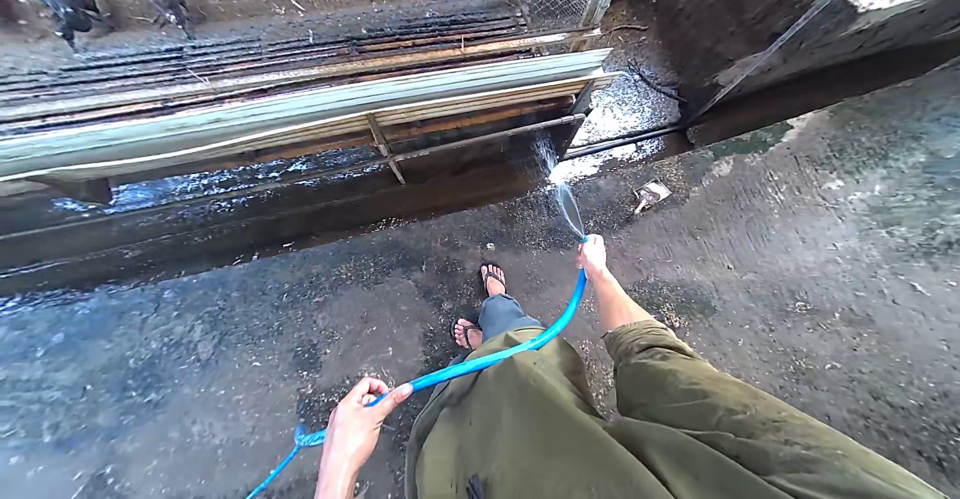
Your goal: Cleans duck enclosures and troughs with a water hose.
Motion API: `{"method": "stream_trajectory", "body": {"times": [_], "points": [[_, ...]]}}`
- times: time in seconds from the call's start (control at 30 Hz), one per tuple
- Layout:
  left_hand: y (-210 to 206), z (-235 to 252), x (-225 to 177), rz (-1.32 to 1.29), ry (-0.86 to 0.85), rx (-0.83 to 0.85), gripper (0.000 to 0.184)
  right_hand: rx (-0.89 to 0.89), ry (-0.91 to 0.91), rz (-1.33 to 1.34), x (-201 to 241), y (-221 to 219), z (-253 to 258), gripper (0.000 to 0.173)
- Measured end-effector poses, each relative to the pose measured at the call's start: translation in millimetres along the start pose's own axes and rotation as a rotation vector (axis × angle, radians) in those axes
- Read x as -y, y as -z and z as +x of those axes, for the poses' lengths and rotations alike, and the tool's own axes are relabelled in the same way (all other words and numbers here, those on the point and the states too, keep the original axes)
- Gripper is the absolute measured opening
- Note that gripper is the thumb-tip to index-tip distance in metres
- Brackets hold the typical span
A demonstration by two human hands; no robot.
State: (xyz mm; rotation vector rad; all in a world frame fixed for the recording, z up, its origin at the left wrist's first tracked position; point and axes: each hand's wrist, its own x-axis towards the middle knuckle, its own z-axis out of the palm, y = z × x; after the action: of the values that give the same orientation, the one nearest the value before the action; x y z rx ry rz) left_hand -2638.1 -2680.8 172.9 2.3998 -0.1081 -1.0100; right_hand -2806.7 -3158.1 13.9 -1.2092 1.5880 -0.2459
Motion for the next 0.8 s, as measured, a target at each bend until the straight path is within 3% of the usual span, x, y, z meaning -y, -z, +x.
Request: {"method": "stream_trajectory", "body": {"times": [0.4, 0.57, 0.8], "points": [[-11, 10, -10, 0.012, 0.02, 0.072, 0.037, 0.164, -0.077, 0.006, -11, -2, 12, 0.033], [-19, 25, -13, 0.028, 0.053, 0.115, 0.04, 0.075, -0.088, 0.003, -28, 4, 25, 0.036], [-20, 61, -24, 0.014, 0.06, 0.148, 0.037, 0.131, -0.137, -0.045, -15, -5, 35, 0.033]]}}
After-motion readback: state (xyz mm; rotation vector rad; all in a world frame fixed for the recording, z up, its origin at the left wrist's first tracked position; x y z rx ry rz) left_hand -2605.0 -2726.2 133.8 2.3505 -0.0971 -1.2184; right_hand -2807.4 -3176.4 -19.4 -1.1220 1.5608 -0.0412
